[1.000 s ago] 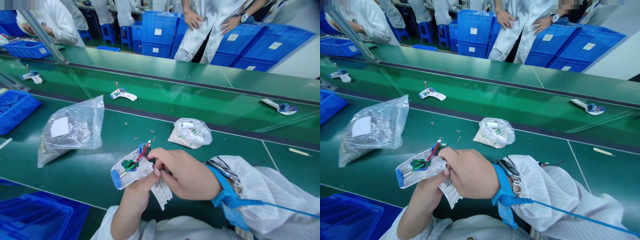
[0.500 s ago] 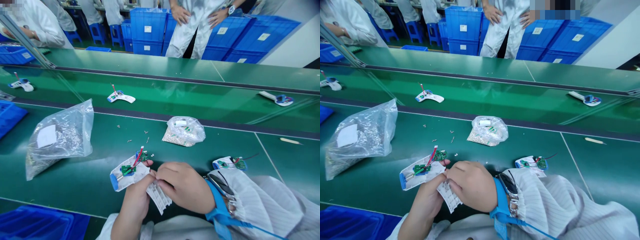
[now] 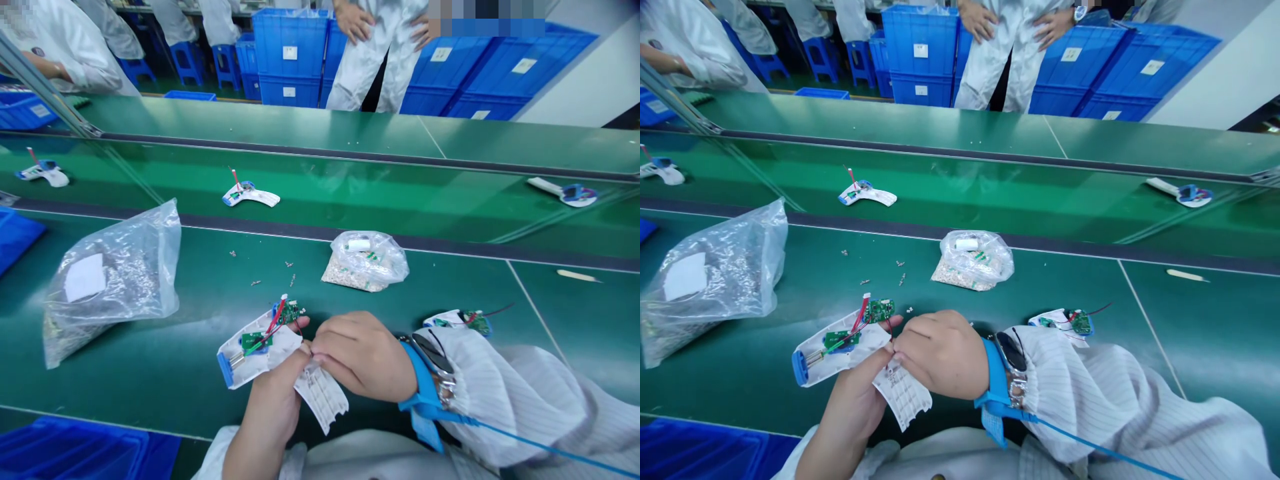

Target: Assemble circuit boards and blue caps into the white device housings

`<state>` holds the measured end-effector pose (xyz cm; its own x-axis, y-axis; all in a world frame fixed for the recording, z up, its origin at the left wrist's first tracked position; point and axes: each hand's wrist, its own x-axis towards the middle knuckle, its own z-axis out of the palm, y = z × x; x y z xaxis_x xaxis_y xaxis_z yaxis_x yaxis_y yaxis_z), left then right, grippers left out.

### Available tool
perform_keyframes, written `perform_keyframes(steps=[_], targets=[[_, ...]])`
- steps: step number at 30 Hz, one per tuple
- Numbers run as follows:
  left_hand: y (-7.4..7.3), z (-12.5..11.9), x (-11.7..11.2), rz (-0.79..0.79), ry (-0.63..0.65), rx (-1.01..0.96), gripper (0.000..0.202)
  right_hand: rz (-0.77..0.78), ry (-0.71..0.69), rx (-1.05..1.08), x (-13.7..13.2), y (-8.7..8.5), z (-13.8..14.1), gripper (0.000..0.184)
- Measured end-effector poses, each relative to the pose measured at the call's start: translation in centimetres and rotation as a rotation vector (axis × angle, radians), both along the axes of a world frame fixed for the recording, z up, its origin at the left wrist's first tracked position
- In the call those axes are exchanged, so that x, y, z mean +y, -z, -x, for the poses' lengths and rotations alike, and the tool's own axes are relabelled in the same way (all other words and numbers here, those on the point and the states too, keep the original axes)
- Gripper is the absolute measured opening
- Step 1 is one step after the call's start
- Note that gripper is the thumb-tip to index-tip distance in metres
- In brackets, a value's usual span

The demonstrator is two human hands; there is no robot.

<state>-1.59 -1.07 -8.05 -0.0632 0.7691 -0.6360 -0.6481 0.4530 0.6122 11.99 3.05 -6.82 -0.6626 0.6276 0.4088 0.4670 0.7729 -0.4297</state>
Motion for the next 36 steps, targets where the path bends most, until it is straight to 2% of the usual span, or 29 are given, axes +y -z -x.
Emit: perform_keyframes(steps=[10, 18, 24, 26, 30, 33, 36], targets=[[0.0, 0.0, 0.0, -0.023, 0.018, -0.005, 0.037, 0.066, -0.051, 0.004, 0.9, 0.0, -0.1, 0.032], [0.0, 0.0, 0.3, -0.056, 0.004, 0.073, 0.023, 0.417, -0.116, 0.158, 1.3, -0.9, -0.4, 0.011], [0.3, 0.0, 0.3, -0.098, 0.045, 0.209, 0.016, 0.550, -0.087, 0.224, 1.7, -1.5, -0.5, 0.013], [-0.1, 0.3, 0.5, -0.112, 0.089, 0.174, 0.016, 0.601, -0.092, 0.203, 2.1, -2.2, -0.8, 0.014], [-1.6, 0.7, 1.5, -0.123, 0.151, -0.022, 0.032, 0.644, -0.107, 0.197, 3.0, -4.2, -1.5, 0.014], [-2.8, 0.5, 2.3, -0.125, 0.098, -0.045, 0.034, 0.639, -0.189, 0.204, 3.0, -5.4, -1.6, 0.012], [-3.7, -0.1, 2.6, -0.091, 0.056, -0.035, 0.030, 0.619, -0.230, 0.154, 2.6, -5.8, -1.3, 0.011]])
